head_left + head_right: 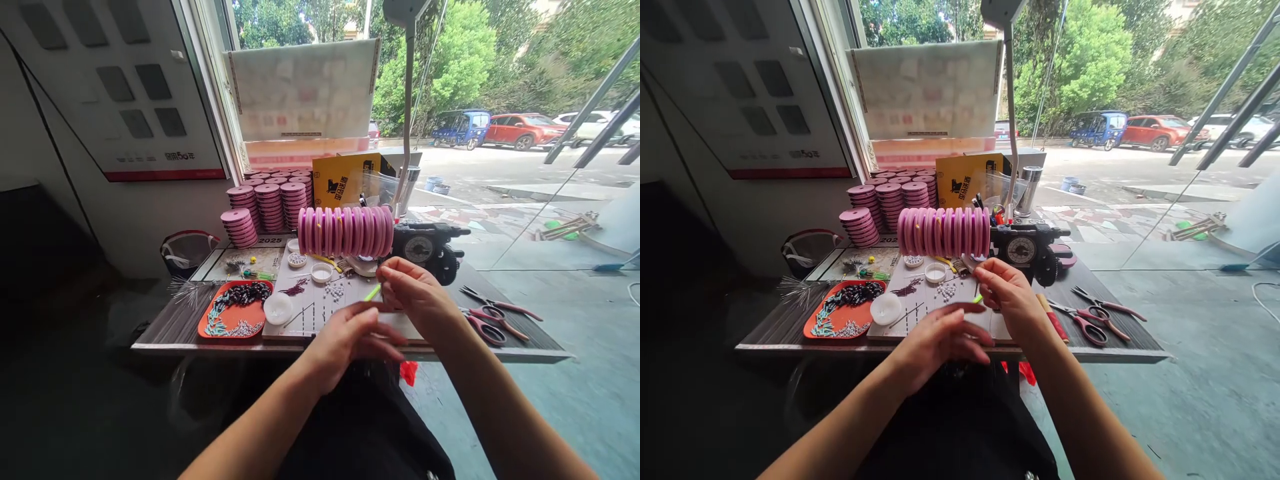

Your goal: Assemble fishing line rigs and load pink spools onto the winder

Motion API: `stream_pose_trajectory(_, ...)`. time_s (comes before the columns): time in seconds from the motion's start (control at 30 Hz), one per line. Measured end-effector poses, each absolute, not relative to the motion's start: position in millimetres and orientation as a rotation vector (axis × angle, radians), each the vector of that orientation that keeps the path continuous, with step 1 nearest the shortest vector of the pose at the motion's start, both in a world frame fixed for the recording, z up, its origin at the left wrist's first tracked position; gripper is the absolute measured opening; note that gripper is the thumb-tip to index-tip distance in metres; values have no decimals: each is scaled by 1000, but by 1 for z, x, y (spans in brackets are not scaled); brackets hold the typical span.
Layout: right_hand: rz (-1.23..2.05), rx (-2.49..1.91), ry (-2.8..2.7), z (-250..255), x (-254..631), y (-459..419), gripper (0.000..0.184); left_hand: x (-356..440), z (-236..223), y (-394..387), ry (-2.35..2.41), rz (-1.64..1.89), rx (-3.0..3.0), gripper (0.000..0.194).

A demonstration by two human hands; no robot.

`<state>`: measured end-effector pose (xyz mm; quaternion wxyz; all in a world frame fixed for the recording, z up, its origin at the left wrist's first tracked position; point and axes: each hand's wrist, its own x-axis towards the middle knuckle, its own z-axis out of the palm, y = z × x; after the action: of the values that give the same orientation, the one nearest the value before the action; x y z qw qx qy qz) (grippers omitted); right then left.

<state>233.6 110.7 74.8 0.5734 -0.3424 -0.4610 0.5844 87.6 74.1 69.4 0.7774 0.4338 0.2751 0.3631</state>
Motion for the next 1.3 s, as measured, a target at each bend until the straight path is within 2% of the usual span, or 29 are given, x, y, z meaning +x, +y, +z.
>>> stream_pose_trajectory(0.13, 1383, -815, -1056, 76, 234, 110, 28, 114, 87, 97, 708, 967, 910, 23)
stream_pose_trajectory(0.3, 1466, -765, -1037, 76, 230, 106, 27, 118, 87, 97, 754, 1064, 943, 23)
stream_pose_trajectory(0.63, 1391, -748, -1046, 69, 226, 106, 27, 87, 56, 48, 849, 937, 739, 32)
stream_pose_trajectory(1.3, 1379, -796, -1042, 68, 225, 106, 31, 77, 39, 27, 767, 911, 534, 27)
